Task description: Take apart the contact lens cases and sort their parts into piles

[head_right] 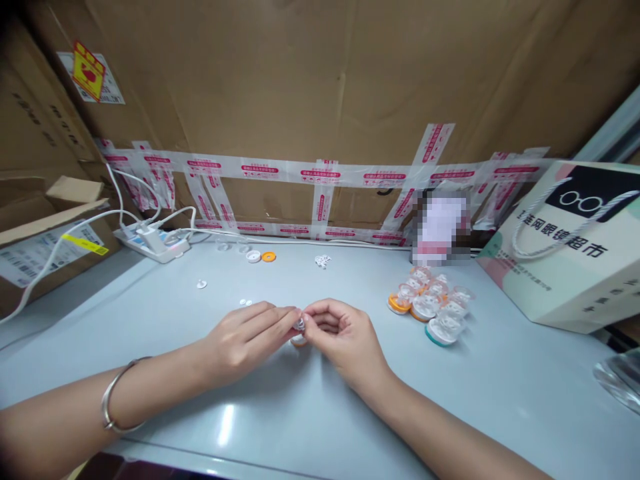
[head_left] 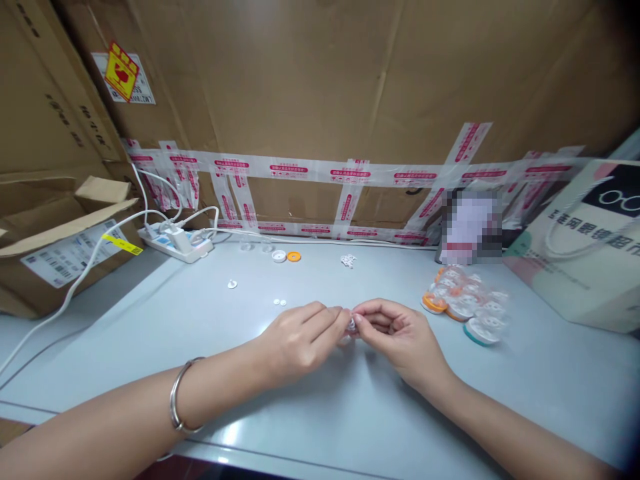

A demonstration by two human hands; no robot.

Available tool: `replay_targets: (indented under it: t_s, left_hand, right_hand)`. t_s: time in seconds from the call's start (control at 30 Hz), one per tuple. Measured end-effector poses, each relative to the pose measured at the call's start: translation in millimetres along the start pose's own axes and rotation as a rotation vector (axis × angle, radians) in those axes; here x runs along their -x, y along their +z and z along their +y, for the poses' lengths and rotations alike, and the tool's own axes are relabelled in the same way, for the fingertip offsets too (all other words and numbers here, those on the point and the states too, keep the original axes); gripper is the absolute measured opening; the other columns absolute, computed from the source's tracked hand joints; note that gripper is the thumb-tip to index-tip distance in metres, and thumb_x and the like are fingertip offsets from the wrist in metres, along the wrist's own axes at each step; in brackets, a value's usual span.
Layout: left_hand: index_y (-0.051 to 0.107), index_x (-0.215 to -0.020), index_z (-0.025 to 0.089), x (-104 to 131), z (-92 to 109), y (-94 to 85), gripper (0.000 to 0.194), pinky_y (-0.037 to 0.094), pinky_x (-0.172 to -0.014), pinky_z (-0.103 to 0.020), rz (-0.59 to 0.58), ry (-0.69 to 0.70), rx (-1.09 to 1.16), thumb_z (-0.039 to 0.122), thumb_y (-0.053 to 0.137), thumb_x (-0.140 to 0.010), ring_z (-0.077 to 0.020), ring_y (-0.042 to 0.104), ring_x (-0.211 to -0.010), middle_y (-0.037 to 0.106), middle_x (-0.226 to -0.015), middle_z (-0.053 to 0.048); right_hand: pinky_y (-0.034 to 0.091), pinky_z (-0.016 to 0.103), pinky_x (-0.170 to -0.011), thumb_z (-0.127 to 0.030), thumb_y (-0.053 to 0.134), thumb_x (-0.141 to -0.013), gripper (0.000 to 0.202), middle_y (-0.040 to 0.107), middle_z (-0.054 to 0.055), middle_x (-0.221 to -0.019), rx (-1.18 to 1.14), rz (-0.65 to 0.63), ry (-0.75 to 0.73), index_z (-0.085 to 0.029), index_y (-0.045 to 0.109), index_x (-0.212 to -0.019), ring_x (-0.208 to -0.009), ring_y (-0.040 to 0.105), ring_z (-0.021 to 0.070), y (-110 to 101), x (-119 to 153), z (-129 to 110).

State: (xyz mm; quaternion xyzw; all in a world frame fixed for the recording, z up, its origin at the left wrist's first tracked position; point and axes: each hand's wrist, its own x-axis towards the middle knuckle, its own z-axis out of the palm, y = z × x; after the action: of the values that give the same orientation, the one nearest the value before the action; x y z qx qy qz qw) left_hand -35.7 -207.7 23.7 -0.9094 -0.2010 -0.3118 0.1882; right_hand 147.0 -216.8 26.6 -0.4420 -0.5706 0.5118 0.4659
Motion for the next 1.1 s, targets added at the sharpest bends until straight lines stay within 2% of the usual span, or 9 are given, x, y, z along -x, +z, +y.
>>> replay_targets:
  t_s: [0.13,0.23,0.37,0.5,0.6,0.7,0.83,0.93,1.1]
  left_hand:
    - [0.046,-0.112,0.009,-1.3,-0.1,-1.9,0.027,0.052,-0.062,-0.028,0.074,0.037,0.01,0.01,0.047,-0.085,-0.0157,0.061,-0.073,0.065,-0.088,-0.01]
    - [0.047,-0.109,0.009,-2.9,-1.1,-4.4,0.025,0.051,-0.061,-0.026,0.08,0.029,0.058,0.01,0.048,-0.084,-0.0139,0.059,-0.068,0.065,-0.083,-0.008]
    - [0.049,-0.106,0.01,-2.4,-6.0,-3.0,0.022,0.05,-0.062,-0.025,0.071,-0.012,0.1,0.008,0.049,-0.083,-0.0122,0.057,-0.067,0.065,-0.081,-0.006]
    - [0.048,-0.107,0.01,-1.3,-8.7,1.1,0.025,0.049,-0.059,-0.026,0.105,0.057,0.089,0.01,0.052,-0.082,-0.0133,0.057,-0.068,0.066,-0.084,-0.007]
    - [0.051,-0.103,0.013,-1.8,-8.8,3.7,0.02,0.048,-0.06,-0.025,0.134,0.034,0.125,0.014,0.052,-0.083,-0.0125,0.057,-0.067,0.066,-0.081,-0.006]
    - [0.057,-0.095,0.014,-0.9,-11.6,7.1,0.012,0.047,-0.062,-0.024,0.152,-0.118,0.215,0.015,0.052,-0.083,-0.0115,0.057,-0.067,0.065,-0.075,-0.003]
    - [0.061,-0.092,0.015,2.8,-19.0,11.7,0.013,0.047,-0.061,-0.023,0.075,-0.383,0.407,0.021,0.053,-0.084,-0.0103,0.056,-0.064,0.064,-0.074,-0.003]
    - [0.063,-0.092,0.016,3.9,-22.2,12.9,0.015,0.047,-0.058,-0.022,0.007,-0.544,0.543,0.024,0.055,-0.083,-0.0093,0.055,-0.061,0.064,-0.076,-0.003]
    - [0.064,-0.093,0.017,2.6,-22.2,14.1,0.016,0.051,-0.066,-0.023,-0.001,-0.712,0.714,0.021,0.055,-0.082,-0.012,0.06,-0.075,0.066,-0.085,-0.003]
  right_hand:
    - [0.054,0.026,-0.058,-0.035,0.069,-0.067,0.021,0.068,0.001,-0.062,-0.048,0.021,0.014,-0.017,0.062,-0.072,-0.057,0.065,0.0148,1.6,-0.4,1.2]
    - [0.054,0.027,-0.056,-0.037,0.07,-0.065,0.023,0.067,0.0,-0.055,-0.123,0.016,0.067,-0.016,0.06,-0.069,-0.052,0.064,0.0141,1.7,-2.7,0.2]
    - [0.054,0.029,-0.06,-0.037,0.071,-0.065,0.026,0.067,0.0,-0.057,-0.228,-0.056,0.154,-0.016,0.058,-0.071,-0.055,0.065,0.0143,1.4,-5.4,-1.7]
    - [0.053,0.028,-0.064,-0.037,0.07,-0.067,0.027,0.067,-0.001,-0.064,-0.298,-0.131,0.228,-0.016,0.059,-0.079,-0.059,0.064,0.0116,3.8,-5.5,-1.6]
    - [0.052,0.025,-0.062,-0.038,0.071,-0.065,0.028,0.066,-0.001,-0.06,-0.245,-0.065,0.233,-0.015,0.058,-0.077,-0.056,0.062,0.0103,-0.6,-12.5,2.0]
    - [0.05,0.025,-0.064,-0.04,0.07,-0.063,0.03,0.068,0.002,-0.066,-0.061,0.08,0.156,-0.014,0.061,-0.077,-0.061,0.062,0.0119,-18.4,-33.5,11.5]
    - [0.044,0.026,-0.056,-0.042,0.066,-0.062,0.029,0.066,0.003,-0.063,0.414,0.279,0.013,-0.014,0.067,-0.072,-0.056,0.057,0.0131,-50.1,-72.1,28.9]
    - [0.042,0.028,-0.058,-0.038,0.066,-0.06,0.024,0.065,0.003,-0.062,0.505,0.344,-0.012,-0.015,0.067,-0.066,-0.059,0.057,0.0157,-61.5,-94.5,37.3]
    - [0.04,0.029,-0.061,-0.032,0.068,-0.056,0.017,0.063,0.003,-0.059,0.533,0.39,-0.027,-0.016,0.064,-0.057,-0.061,0.056,0.0171,-62.6,-116.3,43.1]
